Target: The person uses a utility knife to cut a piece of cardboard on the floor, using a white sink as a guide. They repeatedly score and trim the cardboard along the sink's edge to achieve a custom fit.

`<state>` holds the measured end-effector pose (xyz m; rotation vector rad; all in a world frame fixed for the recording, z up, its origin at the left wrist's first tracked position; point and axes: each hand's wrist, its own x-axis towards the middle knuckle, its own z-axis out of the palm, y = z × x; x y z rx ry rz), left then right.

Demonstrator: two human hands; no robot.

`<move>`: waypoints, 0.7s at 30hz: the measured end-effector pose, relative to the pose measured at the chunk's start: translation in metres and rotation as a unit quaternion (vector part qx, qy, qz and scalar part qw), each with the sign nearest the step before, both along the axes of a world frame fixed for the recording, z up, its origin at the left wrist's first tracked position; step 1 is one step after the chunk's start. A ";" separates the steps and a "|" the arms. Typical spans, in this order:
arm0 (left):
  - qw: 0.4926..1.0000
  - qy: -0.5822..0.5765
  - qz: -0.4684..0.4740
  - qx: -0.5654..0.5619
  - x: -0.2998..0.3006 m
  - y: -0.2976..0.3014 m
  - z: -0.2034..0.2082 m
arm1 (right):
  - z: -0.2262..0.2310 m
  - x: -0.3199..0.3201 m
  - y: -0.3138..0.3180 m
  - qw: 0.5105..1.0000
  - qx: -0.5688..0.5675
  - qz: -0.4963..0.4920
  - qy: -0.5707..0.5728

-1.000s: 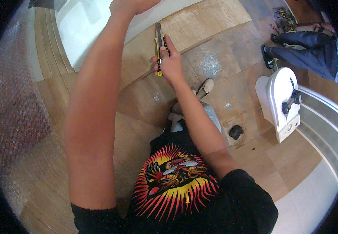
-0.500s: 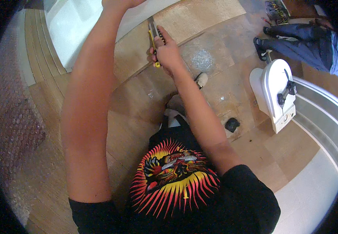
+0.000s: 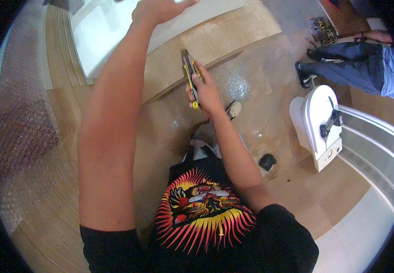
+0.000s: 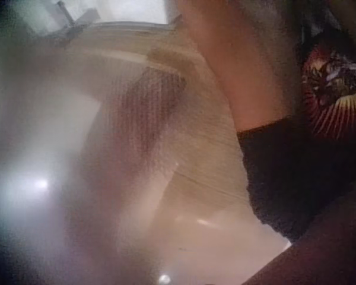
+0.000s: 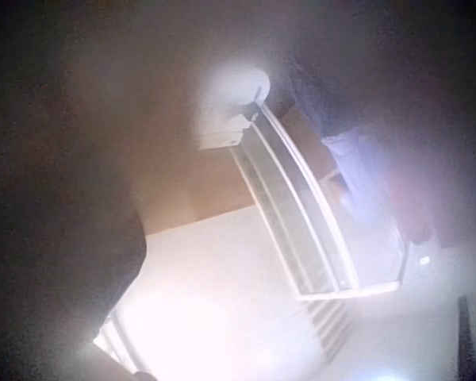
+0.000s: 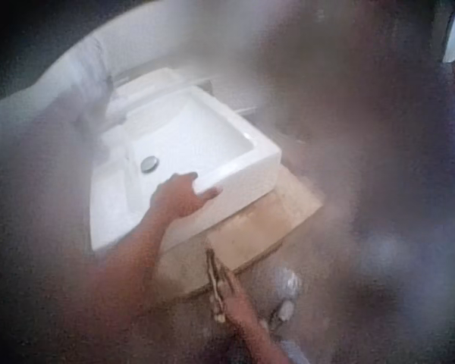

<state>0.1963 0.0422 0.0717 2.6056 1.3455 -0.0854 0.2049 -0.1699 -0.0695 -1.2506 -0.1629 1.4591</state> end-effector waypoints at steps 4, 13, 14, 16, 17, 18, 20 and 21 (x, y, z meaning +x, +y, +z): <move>0.997 -0.009 0.008 0.072 -0.016 0.024 -0.025 | 0.011 0.008 -0.043 0.999 0.001 -0.030 0.028; 0.994 0.024 0.006 0.102 -0.038 0.016 -0.018 | 0.021 0.049 -0.077 0.993 0.020 -0.111 0.018; 0.995 0.021 0.001 0.099 -0.038 0.016 -0.018 | 0.021 0.057 -0.080 0.992 0.023 -0.126 0.023; 0.995 0.014 -0.001 0.101 -0.042 0.015 -0.019 | 0.019 0.074 -0.088 0.994 0.028 -0.104 -0.015; 0.994 0.007 -0.002 0.107 -0.046 0.015 -0.021 | 0.020 0.080 -0.092 0.994 0.030 -0.102 -0.021; 0.994 0.002 -0.002 0.113 -0.049 0.016 -0.019 | 0.031 0.084 -0.092 0.994 0.033 -0.098 -0.025; 0.996 0.003 -0.004 0.094 -0.049 0.014 -0.016 | 0.046 0.096 -0.100 0.994 0.015 -0.090 -0.059; 0.995 -0.009 -0.008 0.099 -0.050 0.012 -0.015 | 0.039 0.105 -0.104 0.994 0.012 -0.078 -0.074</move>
